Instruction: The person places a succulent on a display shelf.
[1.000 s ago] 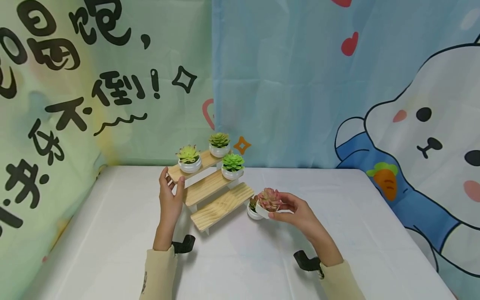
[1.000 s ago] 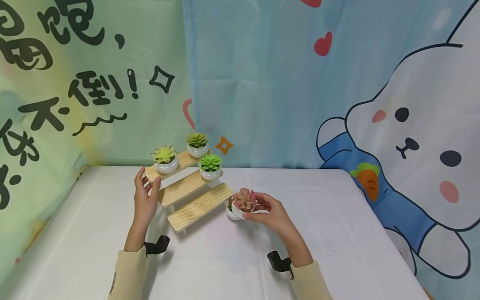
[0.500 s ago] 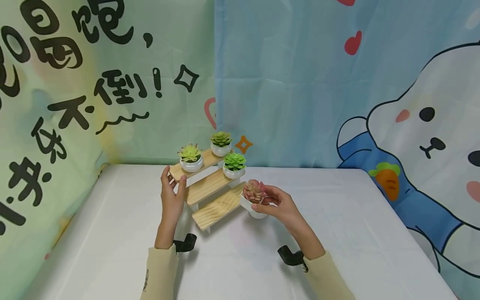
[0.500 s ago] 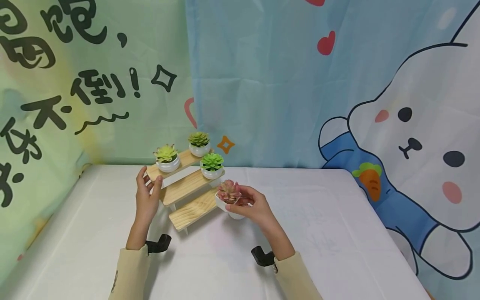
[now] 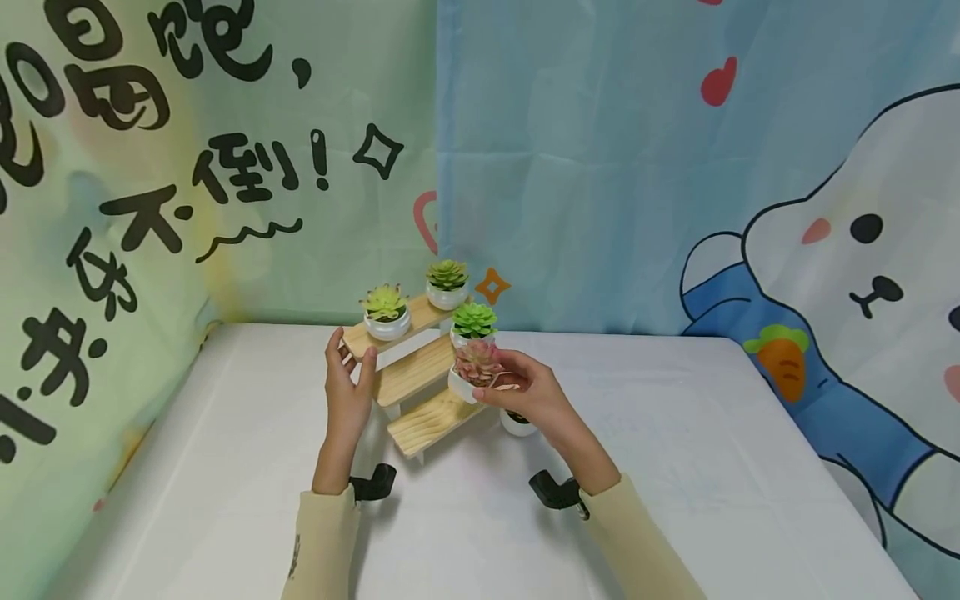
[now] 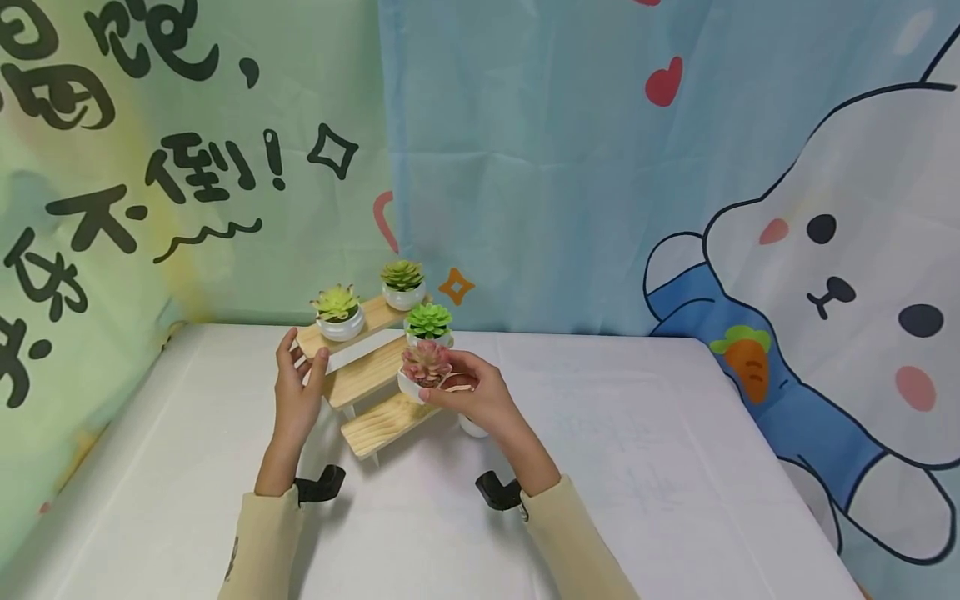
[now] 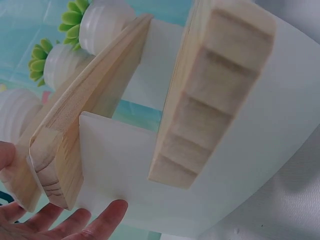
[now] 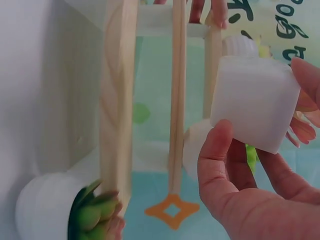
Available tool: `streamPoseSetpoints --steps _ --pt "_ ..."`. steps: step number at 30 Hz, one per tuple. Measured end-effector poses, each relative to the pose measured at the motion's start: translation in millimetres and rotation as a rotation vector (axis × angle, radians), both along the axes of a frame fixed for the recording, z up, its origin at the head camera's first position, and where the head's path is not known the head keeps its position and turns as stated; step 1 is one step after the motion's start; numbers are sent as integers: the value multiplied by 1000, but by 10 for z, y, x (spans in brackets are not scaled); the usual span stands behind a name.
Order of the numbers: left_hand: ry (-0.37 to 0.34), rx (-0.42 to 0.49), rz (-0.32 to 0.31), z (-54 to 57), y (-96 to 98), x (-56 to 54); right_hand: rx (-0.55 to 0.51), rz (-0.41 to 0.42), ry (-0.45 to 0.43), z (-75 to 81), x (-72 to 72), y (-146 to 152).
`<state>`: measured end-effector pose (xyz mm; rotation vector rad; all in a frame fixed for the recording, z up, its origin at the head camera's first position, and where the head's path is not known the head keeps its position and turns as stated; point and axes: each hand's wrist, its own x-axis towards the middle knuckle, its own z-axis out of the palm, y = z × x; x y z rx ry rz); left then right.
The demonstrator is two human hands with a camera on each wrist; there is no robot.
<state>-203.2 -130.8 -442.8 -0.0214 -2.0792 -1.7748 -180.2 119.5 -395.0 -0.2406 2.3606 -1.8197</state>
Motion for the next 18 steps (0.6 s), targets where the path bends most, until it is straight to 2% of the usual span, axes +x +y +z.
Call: streamPoseSetpoints --steps 10,18 --pt "2 4 1 -1 3 8 -71 -6 14 23 -67 -228" --pt "26 12 0 7 -5 11 -62 -8 -7 97 -121 -407"
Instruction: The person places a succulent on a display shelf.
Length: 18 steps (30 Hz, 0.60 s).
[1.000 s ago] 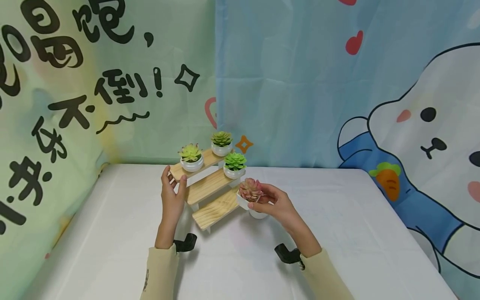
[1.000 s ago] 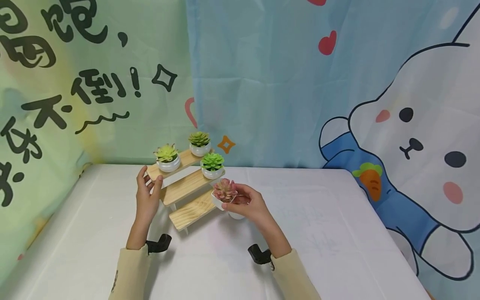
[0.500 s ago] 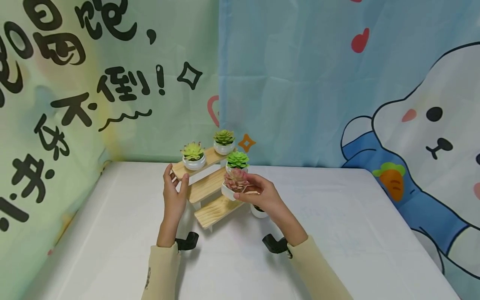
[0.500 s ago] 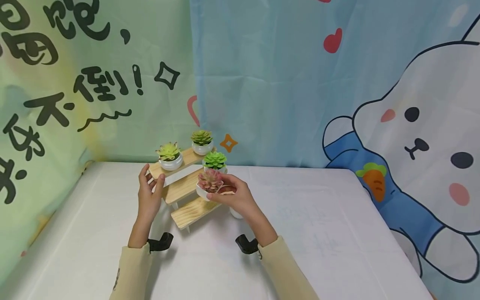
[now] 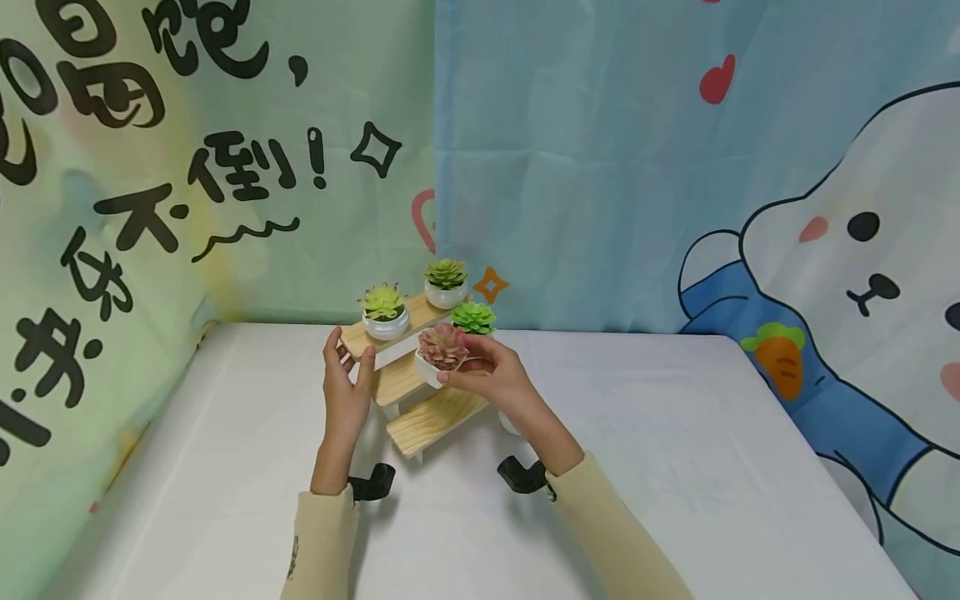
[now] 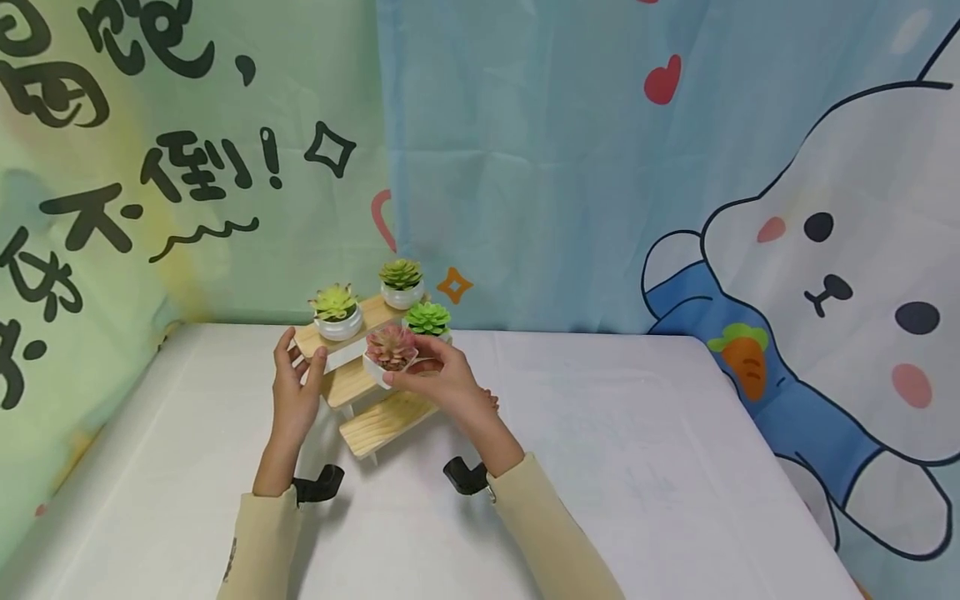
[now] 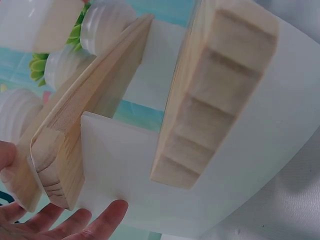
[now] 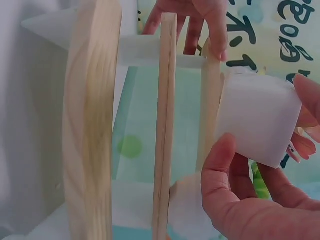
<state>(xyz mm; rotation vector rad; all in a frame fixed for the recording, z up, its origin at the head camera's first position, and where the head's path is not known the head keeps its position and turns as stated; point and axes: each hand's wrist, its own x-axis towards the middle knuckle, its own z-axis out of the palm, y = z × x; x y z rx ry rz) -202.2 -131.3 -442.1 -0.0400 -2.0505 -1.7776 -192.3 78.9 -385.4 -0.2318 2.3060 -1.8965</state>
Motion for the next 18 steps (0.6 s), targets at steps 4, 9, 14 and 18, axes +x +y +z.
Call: streamPoseSetpoints --steps 4,9,14,18 --pt "-2 7 0 -7 2 -13 -12 0 -2 2 -31 -79" --pt "-7 9 2 -20 6 -21 13 -15 -15 -24 -78 -172" --pt "-1 4 12 -34 1 -31 46 -23 13 -46 -124 -256" --pt "-7 4 9 -24 -12 -38 59 -15 39 -51 -147 -319"
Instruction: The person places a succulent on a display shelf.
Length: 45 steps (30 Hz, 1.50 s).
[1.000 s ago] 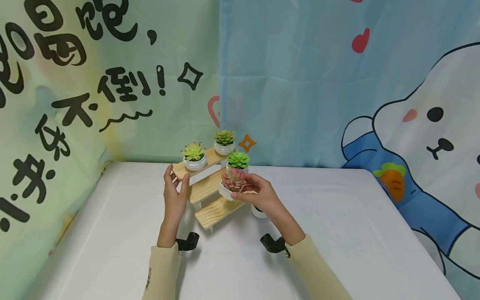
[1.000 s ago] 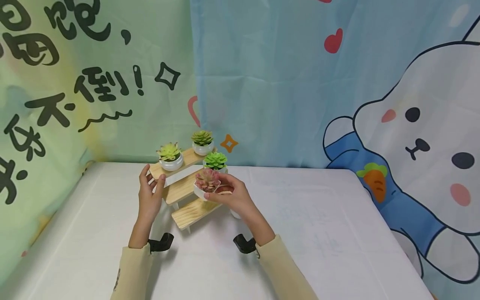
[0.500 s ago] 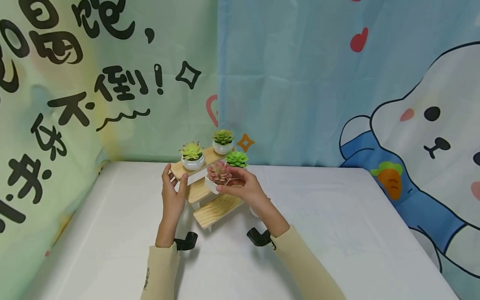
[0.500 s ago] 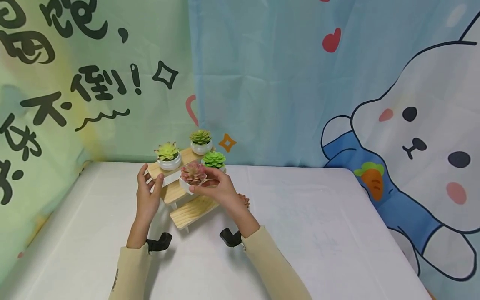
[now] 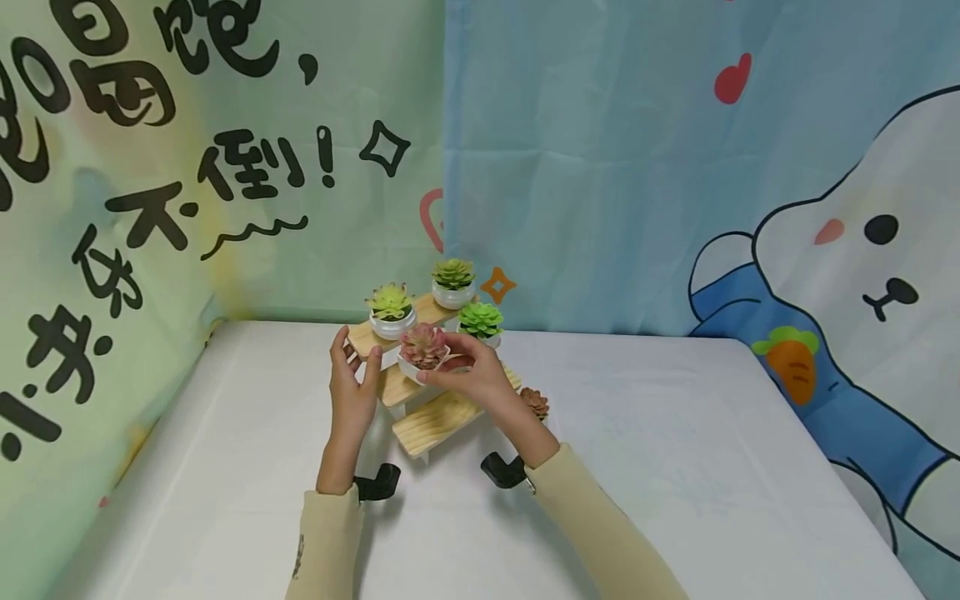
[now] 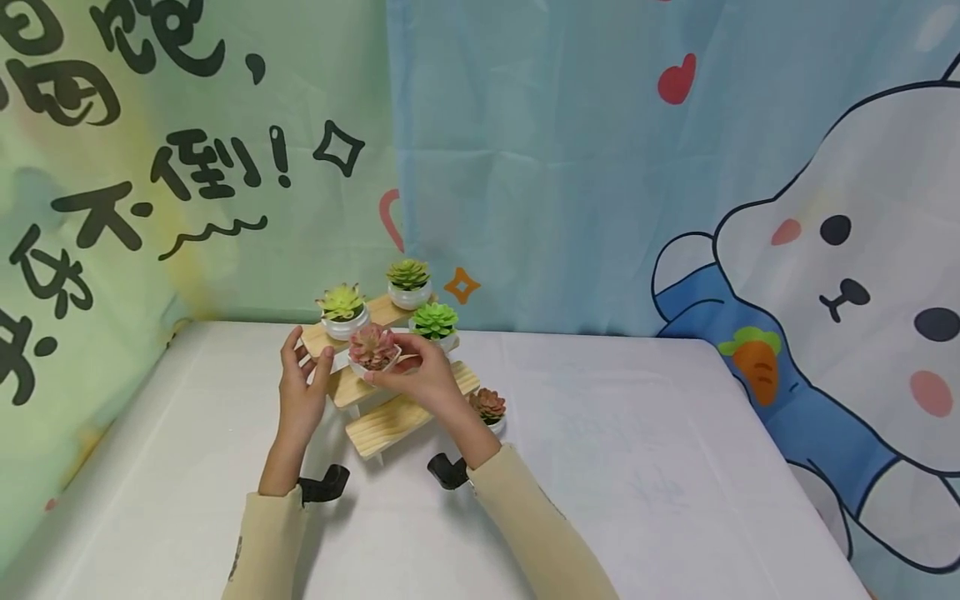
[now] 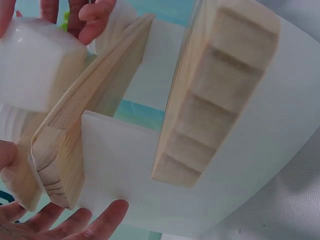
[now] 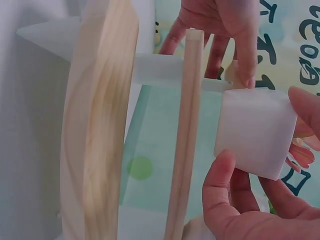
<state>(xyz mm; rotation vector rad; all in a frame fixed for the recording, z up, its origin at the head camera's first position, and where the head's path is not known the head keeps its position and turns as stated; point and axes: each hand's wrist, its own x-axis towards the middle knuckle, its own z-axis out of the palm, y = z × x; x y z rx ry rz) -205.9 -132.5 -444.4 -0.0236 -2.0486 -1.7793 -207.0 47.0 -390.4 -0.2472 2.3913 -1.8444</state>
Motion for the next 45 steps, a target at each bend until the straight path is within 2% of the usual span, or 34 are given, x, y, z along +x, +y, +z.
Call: streamPoseSetpoints --steps 8,24,36,45 --pt "-15 8 -27 7 -1 5 47 -28 -42 -24 -21 -62" --pt "-1 -19 -9 9 -8 1 94 -23 -21 -51 -32 -104" --pt "6 -28 1 -2 7 16 85 -1 27 -102 -16 -81" --pt "16 -26 7 5 5 23 54 -4 11 -112 28 -34"
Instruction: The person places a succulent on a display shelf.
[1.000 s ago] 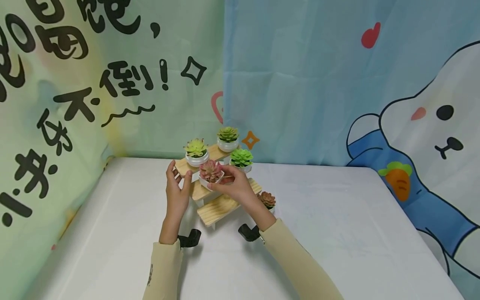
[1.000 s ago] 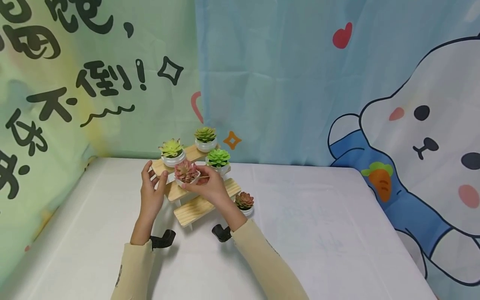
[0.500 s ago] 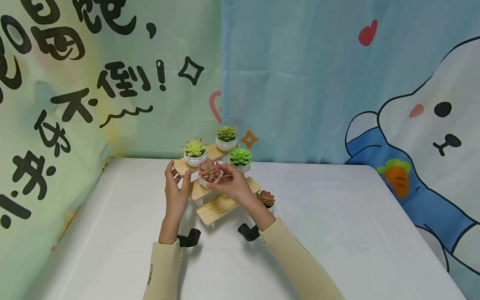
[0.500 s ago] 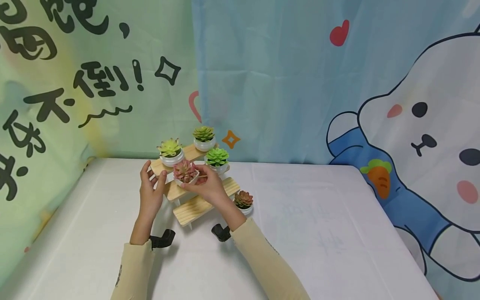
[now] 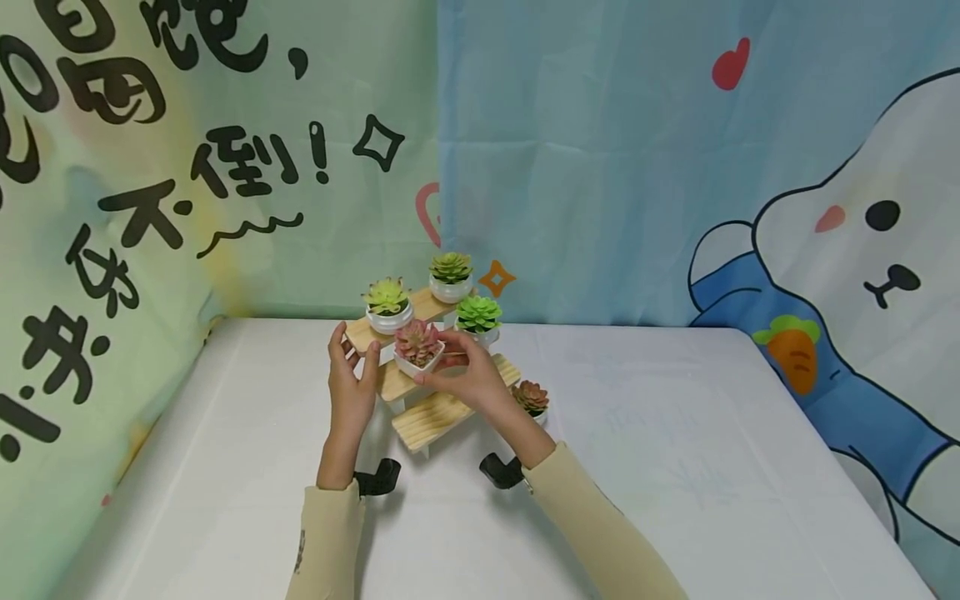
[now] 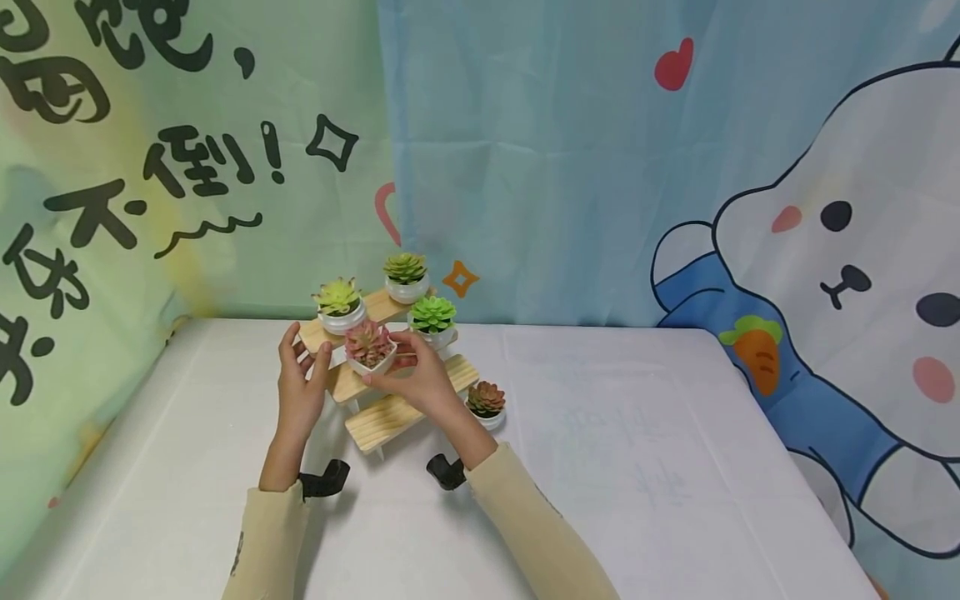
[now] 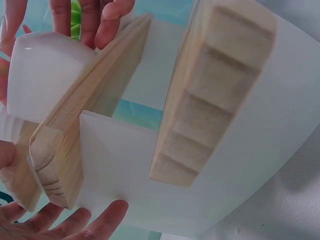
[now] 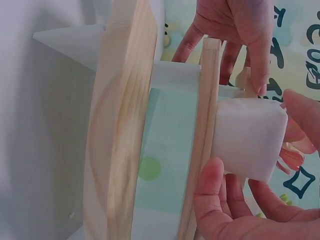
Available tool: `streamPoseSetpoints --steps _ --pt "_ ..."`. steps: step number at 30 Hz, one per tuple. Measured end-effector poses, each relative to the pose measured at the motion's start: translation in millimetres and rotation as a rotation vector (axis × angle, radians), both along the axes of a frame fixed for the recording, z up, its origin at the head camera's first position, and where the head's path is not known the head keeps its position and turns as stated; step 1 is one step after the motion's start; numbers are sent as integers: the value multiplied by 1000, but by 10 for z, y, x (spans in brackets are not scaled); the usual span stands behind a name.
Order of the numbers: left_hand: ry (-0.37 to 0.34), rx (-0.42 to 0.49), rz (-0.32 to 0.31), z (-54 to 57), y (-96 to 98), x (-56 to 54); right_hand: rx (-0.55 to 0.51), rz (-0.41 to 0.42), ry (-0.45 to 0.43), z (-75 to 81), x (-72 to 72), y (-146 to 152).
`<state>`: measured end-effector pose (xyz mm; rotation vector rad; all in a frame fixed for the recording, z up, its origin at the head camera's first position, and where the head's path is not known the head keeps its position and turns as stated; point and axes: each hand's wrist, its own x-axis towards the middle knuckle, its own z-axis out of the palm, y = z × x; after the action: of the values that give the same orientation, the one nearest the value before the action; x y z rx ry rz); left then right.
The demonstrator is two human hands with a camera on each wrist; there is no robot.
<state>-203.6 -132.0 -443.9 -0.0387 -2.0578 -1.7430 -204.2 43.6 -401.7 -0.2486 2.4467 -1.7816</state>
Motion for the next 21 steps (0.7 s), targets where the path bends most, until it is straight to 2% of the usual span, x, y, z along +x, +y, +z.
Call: streamPoseSetpoints --steps 14,21 --pt "-23 7 6 7 21 17 -86 21 -23 41 131 266" --pt "-17 1 11 15 20 29 -70 20 -13 74 201 426"
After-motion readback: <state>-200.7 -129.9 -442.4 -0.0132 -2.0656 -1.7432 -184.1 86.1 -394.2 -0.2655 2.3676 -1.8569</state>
